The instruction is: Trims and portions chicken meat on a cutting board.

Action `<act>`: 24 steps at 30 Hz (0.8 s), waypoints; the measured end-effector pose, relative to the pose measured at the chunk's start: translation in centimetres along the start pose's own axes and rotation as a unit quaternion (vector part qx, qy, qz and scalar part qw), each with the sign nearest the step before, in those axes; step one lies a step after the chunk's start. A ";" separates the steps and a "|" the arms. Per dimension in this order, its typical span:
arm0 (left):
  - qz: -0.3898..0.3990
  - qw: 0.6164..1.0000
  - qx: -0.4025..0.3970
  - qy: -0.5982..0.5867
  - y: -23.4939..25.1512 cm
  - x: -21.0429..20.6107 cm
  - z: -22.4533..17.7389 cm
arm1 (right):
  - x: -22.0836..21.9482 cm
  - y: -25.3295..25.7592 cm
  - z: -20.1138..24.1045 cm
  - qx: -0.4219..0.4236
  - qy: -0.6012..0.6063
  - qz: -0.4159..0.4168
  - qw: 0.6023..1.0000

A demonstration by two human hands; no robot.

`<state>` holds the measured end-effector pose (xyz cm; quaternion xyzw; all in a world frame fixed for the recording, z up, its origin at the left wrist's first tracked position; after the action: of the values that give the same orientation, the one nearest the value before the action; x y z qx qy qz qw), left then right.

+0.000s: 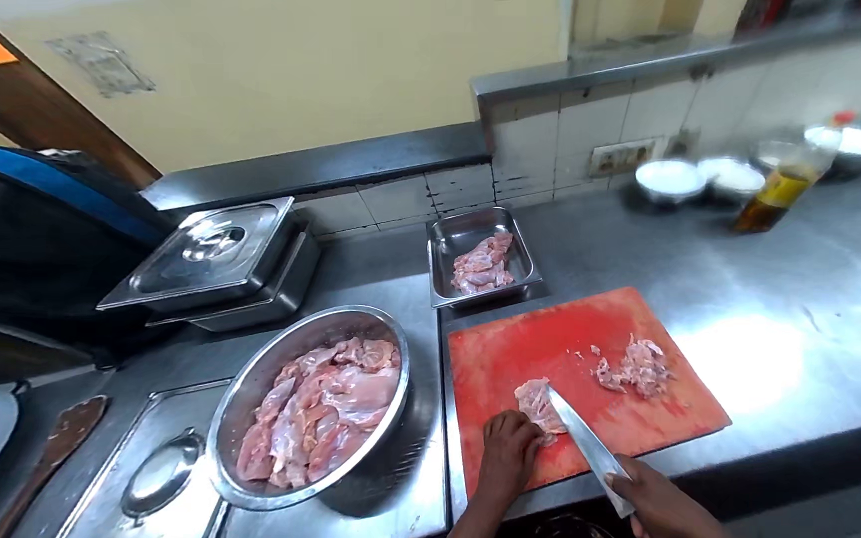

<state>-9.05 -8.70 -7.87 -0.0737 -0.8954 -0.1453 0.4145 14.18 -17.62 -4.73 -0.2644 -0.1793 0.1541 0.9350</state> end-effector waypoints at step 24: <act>0.271 0.947 0.121 0.127 6.5 0.2 -4.0 | -1.7 0.1 5.0 -0.010 -0.333 0.000 0.943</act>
<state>-4.67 -3.83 -3.99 -0.2436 -0.7926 0.0733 0.5541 10.55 -16.00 -1.20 -0.2070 -0.4820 0.2313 0.8194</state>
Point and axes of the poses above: each hand's wrist, its own y-axis towards the middle knuckle, its own x-axis out of the back of the hand, z = x × y, the point moved 4 cm from there along y, towards the middle knuckle, and after that the axes turned 14 degrees about x, right-handed, at the moved point
